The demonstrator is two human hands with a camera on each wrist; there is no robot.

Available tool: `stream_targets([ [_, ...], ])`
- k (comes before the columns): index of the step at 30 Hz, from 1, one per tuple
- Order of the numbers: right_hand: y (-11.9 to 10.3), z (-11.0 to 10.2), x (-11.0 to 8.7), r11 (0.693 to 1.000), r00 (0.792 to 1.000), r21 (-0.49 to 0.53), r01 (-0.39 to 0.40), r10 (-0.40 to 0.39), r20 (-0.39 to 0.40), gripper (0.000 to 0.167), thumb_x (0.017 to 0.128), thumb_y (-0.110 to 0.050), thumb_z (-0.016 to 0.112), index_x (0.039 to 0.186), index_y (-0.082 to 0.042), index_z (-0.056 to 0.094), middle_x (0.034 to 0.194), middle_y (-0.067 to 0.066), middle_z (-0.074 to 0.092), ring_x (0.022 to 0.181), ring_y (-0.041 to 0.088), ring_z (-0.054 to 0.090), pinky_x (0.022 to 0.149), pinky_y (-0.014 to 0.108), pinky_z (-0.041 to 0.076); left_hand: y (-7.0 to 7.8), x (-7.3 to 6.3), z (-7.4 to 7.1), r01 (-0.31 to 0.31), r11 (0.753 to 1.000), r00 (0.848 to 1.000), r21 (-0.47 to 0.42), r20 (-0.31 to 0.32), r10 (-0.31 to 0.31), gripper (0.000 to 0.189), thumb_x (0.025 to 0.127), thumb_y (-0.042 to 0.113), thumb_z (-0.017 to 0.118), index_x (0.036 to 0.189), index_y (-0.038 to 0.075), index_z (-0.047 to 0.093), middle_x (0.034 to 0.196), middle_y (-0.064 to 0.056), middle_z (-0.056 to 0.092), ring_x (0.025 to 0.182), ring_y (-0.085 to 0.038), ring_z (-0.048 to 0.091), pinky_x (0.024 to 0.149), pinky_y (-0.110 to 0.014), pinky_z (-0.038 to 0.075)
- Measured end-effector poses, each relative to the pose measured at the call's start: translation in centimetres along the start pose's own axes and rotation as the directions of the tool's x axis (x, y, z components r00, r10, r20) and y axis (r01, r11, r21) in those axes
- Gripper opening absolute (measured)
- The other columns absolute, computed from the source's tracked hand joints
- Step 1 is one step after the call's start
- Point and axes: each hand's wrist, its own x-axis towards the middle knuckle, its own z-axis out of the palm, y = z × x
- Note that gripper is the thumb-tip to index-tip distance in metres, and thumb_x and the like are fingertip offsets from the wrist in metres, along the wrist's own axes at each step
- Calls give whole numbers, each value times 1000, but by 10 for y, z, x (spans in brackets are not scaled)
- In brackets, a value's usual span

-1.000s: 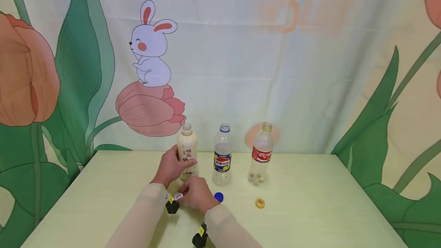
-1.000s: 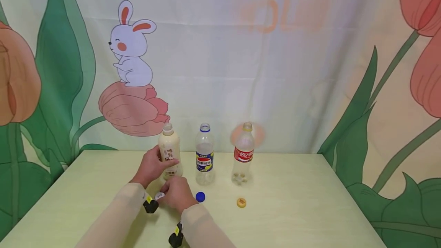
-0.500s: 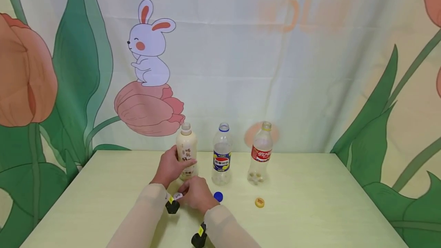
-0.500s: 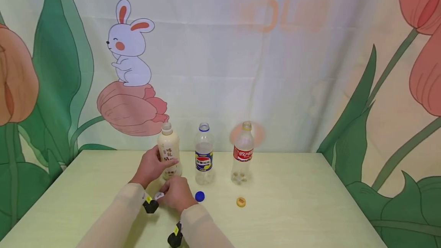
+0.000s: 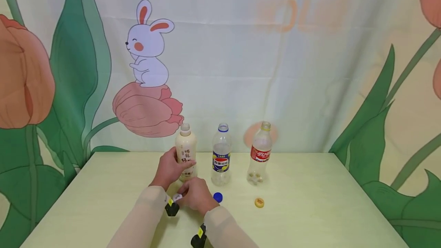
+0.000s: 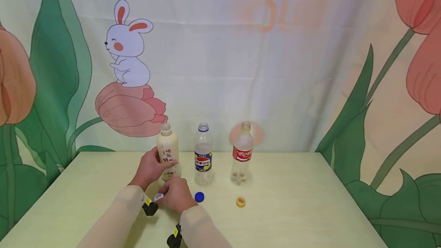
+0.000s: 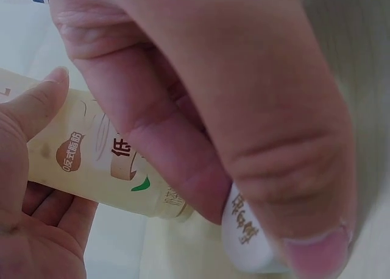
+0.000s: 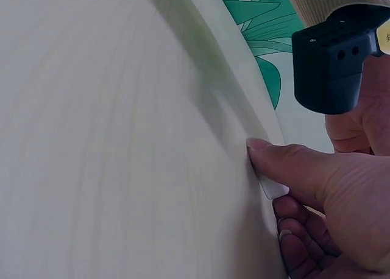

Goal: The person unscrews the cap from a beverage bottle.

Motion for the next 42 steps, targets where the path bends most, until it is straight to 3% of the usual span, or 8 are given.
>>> stream_targets([
  [14,5,-1,-1,999,1000,32,10,-11,12,14,74,-14,92,82,-16,81,73,-10,68,73,7,57,67,22,51,2,-1,5,18,1000,1000,-11,7,-18,64,88,26,83,139,7,51,136,-18,64,124,-39,63,108,-60,49],
  [31,11,-6,-2,994,994,29,110,-110,8,26,70,-16,94,92,-11,81,82,-8,72,78,2,58,73,21,52,3,-1,5,30,999,999,20,23,-31,63,87,22,83,138,4,51,134,-20,64,124,-40,63,109,-60,49],
  [37,10,-20,-2,995,992,47,83,-87,86,37,73,-25,94,104,-9,80,88,-8,74,82,5,61,78,25,54,1,0,3,30,997,997,68,69,-35,66,86,20,84,139,2,49,133,-21,64,123,-39,63,107,-59,49],
  [42,-1,-41,-12,998,989,34,43,-47,140,46,75,-28,92,113,-7,77,98,-2,77,88,9,66,83,30,58,0,-4,-6,30,994,992,105,117,-42,76,86,23,85,146,2,44,145,-22,57,135,-42,54,114,-61,42],
])
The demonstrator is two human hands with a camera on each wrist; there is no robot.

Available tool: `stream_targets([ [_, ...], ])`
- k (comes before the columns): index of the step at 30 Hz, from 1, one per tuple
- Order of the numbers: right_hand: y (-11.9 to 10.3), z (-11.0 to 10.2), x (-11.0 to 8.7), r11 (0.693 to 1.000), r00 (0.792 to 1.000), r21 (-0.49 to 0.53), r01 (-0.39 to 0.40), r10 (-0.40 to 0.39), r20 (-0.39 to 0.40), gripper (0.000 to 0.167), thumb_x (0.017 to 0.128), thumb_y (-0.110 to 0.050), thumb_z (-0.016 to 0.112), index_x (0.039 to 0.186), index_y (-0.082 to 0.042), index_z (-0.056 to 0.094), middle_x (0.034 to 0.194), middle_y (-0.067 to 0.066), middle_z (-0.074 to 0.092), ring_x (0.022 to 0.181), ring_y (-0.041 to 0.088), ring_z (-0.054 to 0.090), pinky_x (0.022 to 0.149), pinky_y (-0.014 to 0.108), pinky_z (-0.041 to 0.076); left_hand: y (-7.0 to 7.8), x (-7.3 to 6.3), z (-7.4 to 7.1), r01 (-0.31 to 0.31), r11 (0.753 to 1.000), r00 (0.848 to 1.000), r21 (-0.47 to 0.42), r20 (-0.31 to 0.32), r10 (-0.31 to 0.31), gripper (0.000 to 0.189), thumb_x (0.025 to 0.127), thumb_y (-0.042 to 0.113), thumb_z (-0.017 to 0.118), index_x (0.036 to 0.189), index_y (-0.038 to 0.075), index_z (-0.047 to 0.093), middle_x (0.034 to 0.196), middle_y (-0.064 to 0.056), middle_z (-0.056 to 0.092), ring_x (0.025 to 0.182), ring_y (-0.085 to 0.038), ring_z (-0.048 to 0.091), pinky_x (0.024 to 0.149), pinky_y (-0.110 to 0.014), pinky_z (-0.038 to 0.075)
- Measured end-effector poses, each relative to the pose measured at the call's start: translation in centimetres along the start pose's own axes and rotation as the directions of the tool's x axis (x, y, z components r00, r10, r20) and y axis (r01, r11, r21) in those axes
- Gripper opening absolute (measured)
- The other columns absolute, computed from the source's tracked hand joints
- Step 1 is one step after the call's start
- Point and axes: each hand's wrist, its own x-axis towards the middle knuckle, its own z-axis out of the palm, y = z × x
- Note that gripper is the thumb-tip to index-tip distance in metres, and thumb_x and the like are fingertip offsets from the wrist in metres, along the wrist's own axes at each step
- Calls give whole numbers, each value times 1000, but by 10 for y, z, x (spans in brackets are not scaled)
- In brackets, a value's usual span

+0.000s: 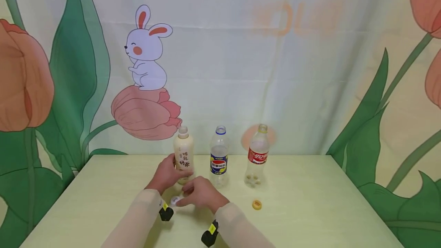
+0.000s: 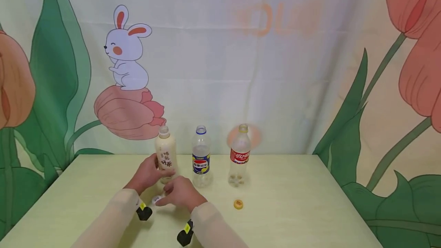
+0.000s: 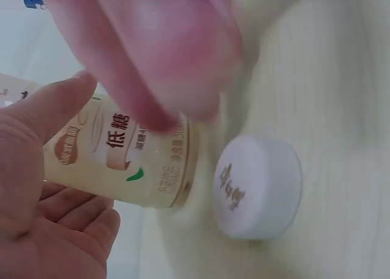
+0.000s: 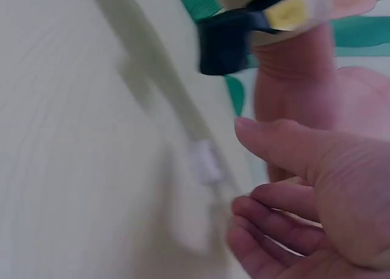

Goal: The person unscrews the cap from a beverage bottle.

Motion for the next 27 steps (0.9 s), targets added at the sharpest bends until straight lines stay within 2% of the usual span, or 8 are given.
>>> stream_targets([
  [3,-4,-12,-12,999,999,-16,34,-34,2,47,77,-30,91,115,-7,77,104,2,78,92,10,69,84,29,59,0,-6,-8,-16,999,1000,31,14,15,84,84,29,86,150,2,41,155,-23,48,145,-44,42,119,-63,35],
  [6,-7,-26,-26,994,994,-31,107,-107,-23,46,79,-32,90,115,-7,77,108,6,78,97,16,71,85,25,58,1,-12,-15,-17,997,1000,77,18,15,92,84,36,85,154,3,35,160,-23,40,149,-45,36,119,-65,32],
  [9,-11,-41,-42,982,981,-54,180,-183,-66,43,82,-33,87,116,-10,76,112,4,76,103,20,71,86,25,58,2,-19,-20,8,992,1000,122,15,-10,97,86,41,82,158,4,28,163,-23,34,149,-47,33,117,-67,33],
  [12,-13,-56,-59,965,959,-103,243,-254,-123,42,85,-35,84,119,-14,75,117,0,74,111,20,68,90,28,58,3,-27,-26,-5,983,1000,183,14,3,99,89,45,77,161,4,22,165,-24,30,150,-48,32,116,-68,34],
  [16,-13,-73,-80,917,903,-247,313,-367,-221,45,86,-36,83,124,-14,73,129,1,70,125,21,61,101,39,56,1,-39,-31,-103,954,994,280,2,107,97,90,48,74,160,4,24,164,-23,30,152,-47,26,119,-68,31],
  [20,-8,-86,-98,857,838,-394,333,-460,-294,56,82,-36,86,130,-13,70,145,7,58,138,28,50,112,49,48,-3,-51,-35,-191,895,976,403,-18,216,93,89,49,73,157,3,29,163,-25,29,153,-48,19,120,-68,27],
  [24,1,-100,-112,790,773,-527,312,-534,-343,67,77,-40,89,136,-19,66,157,10,45,148,35,38,115,59,42,-6,-62,-39,-218,837,956,502,-61,286,93,88,53,73,155,2,33,163,-27,29,153,-51,18,121,-68,25],
  [27,8,-111,-121,762,737,-592,263,-554,-386,76,73,-44,91,140,-21,62,163,11,36,153,40,28,115,65,39,-8,-67,-43,-219,798,943,562,-89,321,100,85,60,72,156,2,32,163,-28,28,153,-51,17,123,-67,20],
])
